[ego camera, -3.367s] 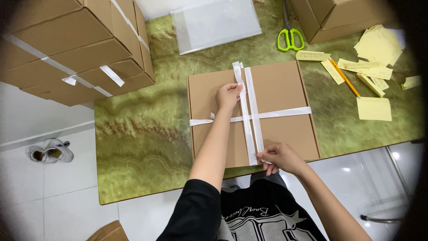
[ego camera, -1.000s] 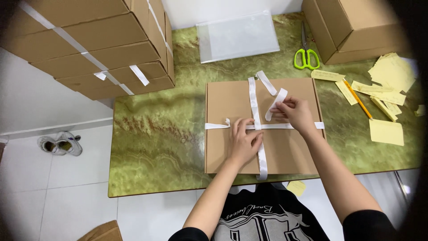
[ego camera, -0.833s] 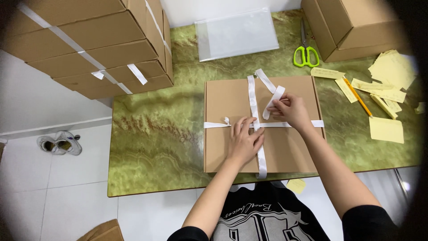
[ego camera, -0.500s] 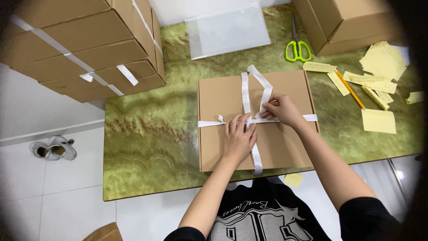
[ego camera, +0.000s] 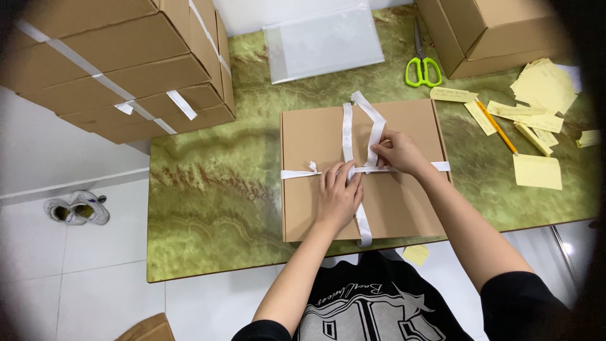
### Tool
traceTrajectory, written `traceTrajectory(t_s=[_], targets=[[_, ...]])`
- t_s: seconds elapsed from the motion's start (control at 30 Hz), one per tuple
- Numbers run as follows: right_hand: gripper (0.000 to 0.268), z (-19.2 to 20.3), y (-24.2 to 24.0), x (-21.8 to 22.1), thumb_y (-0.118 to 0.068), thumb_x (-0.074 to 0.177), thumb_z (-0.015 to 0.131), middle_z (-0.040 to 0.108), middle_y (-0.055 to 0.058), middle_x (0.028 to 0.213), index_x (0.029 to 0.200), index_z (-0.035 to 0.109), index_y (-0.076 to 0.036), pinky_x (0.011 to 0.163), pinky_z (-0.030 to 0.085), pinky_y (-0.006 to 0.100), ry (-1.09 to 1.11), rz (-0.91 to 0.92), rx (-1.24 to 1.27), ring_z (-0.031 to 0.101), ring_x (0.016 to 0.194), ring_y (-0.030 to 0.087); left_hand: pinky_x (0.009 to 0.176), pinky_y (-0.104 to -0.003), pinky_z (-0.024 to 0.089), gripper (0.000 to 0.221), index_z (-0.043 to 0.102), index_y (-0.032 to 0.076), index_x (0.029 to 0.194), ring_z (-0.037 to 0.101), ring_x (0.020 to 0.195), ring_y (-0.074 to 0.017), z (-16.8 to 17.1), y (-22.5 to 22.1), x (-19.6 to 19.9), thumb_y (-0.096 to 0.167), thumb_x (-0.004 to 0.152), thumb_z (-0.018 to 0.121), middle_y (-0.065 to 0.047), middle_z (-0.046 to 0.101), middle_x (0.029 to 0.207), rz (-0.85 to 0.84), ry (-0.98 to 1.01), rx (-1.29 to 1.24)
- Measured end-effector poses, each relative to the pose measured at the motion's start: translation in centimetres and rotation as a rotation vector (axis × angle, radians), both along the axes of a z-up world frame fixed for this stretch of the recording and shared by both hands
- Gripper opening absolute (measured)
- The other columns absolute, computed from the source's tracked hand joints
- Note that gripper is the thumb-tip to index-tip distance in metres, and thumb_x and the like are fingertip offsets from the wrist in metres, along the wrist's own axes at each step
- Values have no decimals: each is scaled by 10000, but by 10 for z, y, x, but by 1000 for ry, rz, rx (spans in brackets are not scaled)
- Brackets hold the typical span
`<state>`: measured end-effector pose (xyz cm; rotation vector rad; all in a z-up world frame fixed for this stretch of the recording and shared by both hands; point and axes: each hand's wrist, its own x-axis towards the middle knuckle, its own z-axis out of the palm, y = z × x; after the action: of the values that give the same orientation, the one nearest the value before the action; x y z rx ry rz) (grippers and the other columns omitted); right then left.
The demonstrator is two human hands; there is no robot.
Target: Packing a garment into a plastic bag, placing it in a box, and tying a ribbon around the box
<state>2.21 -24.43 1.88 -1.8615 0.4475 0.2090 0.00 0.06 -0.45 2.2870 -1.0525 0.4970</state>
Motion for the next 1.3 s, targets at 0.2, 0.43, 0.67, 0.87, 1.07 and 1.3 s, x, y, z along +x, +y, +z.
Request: traceTrajectory(t_s=[0.2, 0.43, 0.67, 0.87, 1.07, 1.3], targets=[[256, 0, -1, 3, -246, 1054, 654, 665, 54, 579, 1209, 672, -43, 564, 525, 316, 73, 130, -193, 661, 539, 180, 1145, -501, 397, 274, 763, 108, 1197, 514, 1367, -284, 7, 1, 0, 190, 943, 700, -89, 603, 1394, -20, 7, -17], [256, -14, -3, 8, -299, 1027, 644, 684, 33, 575, 1187, 697, -105, 666, 548, 343, 154, 203, -305, 703, 571, 197, 1142, -506, 393, 290, 757, 130, 1206, 513, 1358, -282, 6, 2, 0, 175, 920, 734, -75, 595, 1383, -38, 11, -22], [308, -12, 2, 7, -358, 994, 661, 804, 69, 781, 1226, 732, -168, 857, 592, 436, 166, 216, -438, 789, 877, 302, 1114, -538, 419, 306, 762, 218, 1070, 535, 1299, -266, 9, -5, 8, 191, 792, 887, -5, 611, 1316, -80, -123, -56], [332, -6, 3, 1, -313, 976, 678, 793, 72, 755, 1265, 689, -151, 773, 597, 424, 136, 178, -399, 773, 724, 278, 1136, -523, 407, 136, 714, 195, 897, 554, 1303, -219, 1, -11, 17, 192, 851, 841, 31, 636, 1262, -99, -163, -53], [631, -5, 1, -43, -190, 880, 753, 785, 51, 1178, 1483, 578, -258, 818, 571, 418, -55, 74, -453, 730, 916, 284, 1099, -480, 412, 90, 693, 185, 919, 568, 1252, -196, -4, -7, 17, 193, 952, 777, 66, 633, 1191, -126, -28, -148], [282, 22, 53, -108, -161, 800, 849, 563, 77, 1560, 1068, 845, -248, 1121, 471, 527, -526, 280, -698, 550, 1402, 423, 1032, -399, 457, 20, 720, 228, 996, 606, 1187, -169, 33, 9, -17, 227, 1015, 727, 104, 661, 1117, -181, 96, -242]])
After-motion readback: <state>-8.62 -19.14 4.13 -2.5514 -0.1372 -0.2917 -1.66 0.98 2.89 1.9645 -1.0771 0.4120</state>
